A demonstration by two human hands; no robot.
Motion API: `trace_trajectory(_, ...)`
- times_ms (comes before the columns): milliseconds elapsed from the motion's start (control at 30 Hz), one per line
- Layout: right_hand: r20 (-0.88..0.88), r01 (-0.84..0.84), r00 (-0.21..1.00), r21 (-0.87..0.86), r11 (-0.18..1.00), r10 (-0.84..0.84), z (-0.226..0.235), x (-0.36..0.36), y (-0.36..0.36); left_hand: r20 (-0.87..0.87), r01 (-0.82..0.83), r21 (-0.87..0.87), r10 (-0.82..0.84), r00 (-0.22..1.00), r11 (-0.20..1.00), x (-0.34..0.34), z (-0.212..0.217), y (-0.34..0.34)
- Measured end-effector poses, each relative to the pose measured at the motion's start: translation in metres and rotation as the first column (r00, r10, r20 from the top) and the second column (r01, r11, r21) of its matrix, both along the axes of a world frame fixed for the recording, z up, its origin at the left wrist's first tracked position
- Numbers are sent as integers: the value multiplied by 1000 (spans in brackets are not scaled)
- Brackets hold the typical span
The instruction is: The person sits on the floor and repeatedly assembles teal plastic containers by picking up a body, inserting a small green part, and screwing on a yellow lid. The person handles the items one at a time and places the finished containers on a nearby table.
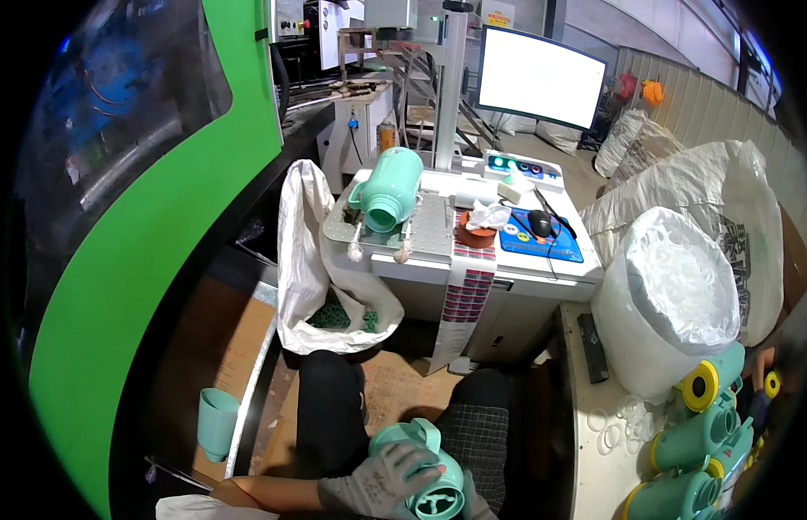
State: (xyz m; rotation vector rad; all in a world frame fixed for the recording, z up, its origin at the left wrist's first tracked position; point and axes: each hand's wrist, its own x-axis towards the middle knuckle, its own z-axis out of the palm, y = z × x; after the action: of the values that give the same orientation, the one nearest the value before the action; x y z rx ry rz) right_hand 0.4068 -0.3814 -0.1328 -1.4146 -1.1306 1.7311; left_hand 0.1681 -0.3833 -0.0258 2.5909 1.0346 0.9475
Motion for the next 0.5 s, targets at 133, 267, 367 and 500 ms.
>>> trace_trajectory(133,152,148,941,619,771,-303,119,-3,-11,-126,-6,-170,-15,992,985,8,-21,7)
trace_trajectory(267,648,-533,756,690,490,-90,142,-14,3,-280,8,-213,-69,958,977,17,8,38)
trace_trajectory(367,828,-728,553,425,538,94,127,-4,10,-305,70,-228,-139,942,971,33,-12,51)
trace_trajectory(500,816,-799,518,352,488,258,136,10,28,-422,143,-320,-276,864,937,46,0,56)
